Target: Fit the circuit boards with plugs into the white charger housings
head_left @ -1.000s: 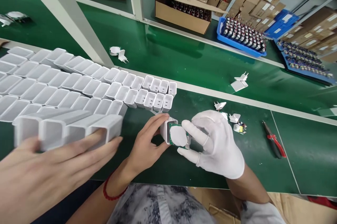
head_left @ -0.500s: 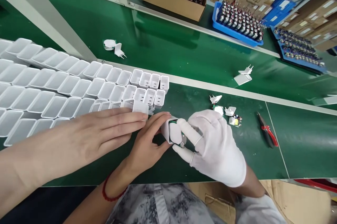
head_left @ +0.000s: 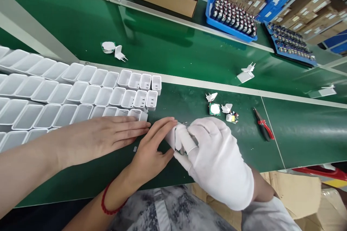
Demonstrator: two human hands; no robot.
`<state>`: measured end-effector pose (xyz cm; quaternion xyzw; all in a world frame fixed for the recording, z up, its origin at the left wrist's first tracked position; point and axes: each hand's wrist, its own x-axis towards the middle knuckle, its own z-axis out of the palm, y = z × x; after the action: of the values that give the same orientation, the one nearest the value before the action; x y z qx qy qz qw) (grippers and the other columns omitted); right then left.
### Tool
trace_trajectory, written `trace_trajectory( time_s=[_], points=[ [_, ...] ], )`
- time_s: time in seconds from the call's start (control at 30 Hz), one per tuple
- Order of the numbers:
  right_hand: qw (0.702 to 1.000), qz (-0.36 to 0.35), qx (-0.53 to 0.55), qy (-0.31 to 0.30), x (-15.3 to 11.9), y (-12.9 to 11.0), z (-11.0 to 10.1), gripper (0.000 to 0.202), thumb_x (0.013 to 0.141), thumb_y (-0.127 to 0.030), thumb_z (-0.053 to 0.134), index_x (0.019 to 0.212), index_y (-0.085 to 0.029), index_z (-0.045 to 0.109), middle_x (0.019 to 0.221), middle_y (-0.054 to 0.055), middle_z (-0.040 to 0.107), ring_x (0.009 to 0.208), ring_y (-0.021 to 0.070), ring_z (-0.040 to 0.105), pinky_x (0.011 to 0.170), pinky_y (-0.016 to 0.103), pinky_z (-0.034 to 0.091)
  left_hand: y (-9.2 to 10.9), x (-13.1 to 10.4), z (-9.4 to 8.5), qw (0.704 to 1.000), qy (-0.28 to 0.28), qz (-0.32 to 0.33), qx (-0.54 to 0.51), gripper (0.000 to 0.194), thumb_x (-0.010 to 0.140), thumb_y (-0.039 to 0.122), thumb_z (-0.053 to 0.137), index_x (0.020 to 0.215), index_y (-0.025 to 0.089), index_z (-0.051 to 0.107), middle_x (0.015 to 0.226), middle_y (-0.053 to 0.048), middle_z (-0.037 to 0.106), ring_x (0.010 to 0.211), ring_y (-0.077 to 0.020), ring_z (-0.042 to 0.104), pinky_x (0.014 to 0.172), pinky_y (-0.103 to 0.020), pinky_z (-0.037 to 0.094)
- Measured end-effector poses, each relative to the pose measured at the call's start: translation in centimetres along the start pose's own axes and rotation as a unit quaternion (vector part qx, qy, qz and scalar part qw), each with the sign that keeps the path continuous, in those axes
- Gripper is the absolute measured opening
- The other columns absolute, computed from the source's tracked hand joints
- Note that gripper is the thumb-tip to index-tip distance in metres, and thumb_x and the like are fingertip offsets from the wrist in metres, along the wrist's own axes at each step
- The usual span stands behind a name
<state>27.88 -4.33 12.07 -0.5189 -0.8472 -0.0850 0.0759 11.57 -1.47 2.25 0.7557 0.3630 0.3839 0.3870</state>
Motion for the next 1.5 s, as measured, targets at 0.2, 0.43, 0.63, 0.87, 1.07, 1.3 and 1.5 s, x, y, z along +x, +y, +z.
trace_trajectory(
  time_s=[0.2,0.43,0.63,0.87,1.07,1.3,1.5],
  points=[
    [0.992,0.028,0.114,0.037,-2.4,2.2,0.2,0.080,0.076,-0.040,0.077,0.144,-0.019,0.040,0.124,0.017,0.057,0.111,0.0324,0.057,0.087,0.050,0.052,0.1,0.4,1.2,0.991,-0.003,-0.051,-0.122,0.050,0.078,0.018,0.073,0.124,0.028,0.056,0.129,-0.010,0.055,0.118,-0.0275,0.060,0.081,-0.033,0.063],
    [0.816,0.206,0.540,0.011,-6.3,3.2,3.9,0.103,0.074,-0.071,0.065,0.154,-0.027,0.018,0.141,0.016,0.046,0.122,0.0299,0.056,0.102,0.049,0.047,0.4,0.5,2.3,0.982,-0.005,-0.050,-0.180,0.055,0.076,0.017,0.075,0.126,0.031,0.054,0.130,-0.009,0.053,0.117,-0.0251,0.060,0.085,-0.032,0.062],
    [0.670,0.241,0.701,-0.028,-5.4,0.0,6.5,0.079,0.089,-0.053,0.059,0.154,-0.029,0.021,0.140,0.009,0.053,0.119,0.0220,0.058,0.106,0.042,0.045,0.3,0.3,3.0,0.994,0.007,0.009,-0.113,0.052,0.081,0.012,0.068,0.127,0.029,0.050,0.129,-0.009,0.054,0.120,-0.0239,0.058,0.101,-0.038,0.053],
    [0.583,0.281,0.762,0.032,-4.7,-1.2,8.4,0.079,0.080,-0.042,0.072,0.148,-0.031,0.035,0.126,0.005,0.061,0.097,0.0187,0.064,0.094,0.038,0.052,0.7,-0.4,3.0,0.997,0.020,0.012,-0.072,0.052,0.083,0.009,0.062,0.130,0.028,0.048,0.130,-0.010,0.052,0.119,-0.0222,0.058,0.097,-0.034,0.055],
    [0.583,0.293,0.756,-0.042,-4.3,-0.2,8.3,0.080,0.080,-0.046,0.073,0.148,-0.024,0.038,0.104,0.004,0.068,0.089,0.0187,0.064,0.097,0.040,0.048,0.7,0.1,0.4,0.967,-0.076,-0.078,-0.229,0.049,0.087,0.023,0.063,0.134,0.029,0.052,0.136,-0.009,0.049,0.123,-0.0246,0.057,0.101,-0.035,0.053],
    [0.622,0.265,0.736,-0.031,-4.7,-0.5,8.8,0.068,0.087,-0.053,0.062,0.148,-0.031,0.040,0.143,0.005,0.051,0.133,0.0240,0.044,0.115,0.041,0.030,0.9,0.8,0.6,0.955,-0.034,-0.206,-0.212,0.030,0.093,0.037,0.055,0.113,0.024,0.072,0.122,-0.008,0.064,0.109,-0.0212,0.066,0.084,-0.026,0.059],
    [0.597,0.323,0.735,0.000,-4.9,-1.7,8.9,0.070,0.091,-0.048,0.060,0.152,-0.027,0.033,0.113,0.003,0.065,0.087,0.0156,0.059,0.089,0.032,0.048,1.5,0.3,1.6,0.961,0.030,-0.195,-0.195,0.029,0.091,0.034,0.058,0.110,0.020,0.074,0.118,-0.009,0.067,0.098,-0.0187,0.070,0.074,-0.021,0.060]
  ],
)
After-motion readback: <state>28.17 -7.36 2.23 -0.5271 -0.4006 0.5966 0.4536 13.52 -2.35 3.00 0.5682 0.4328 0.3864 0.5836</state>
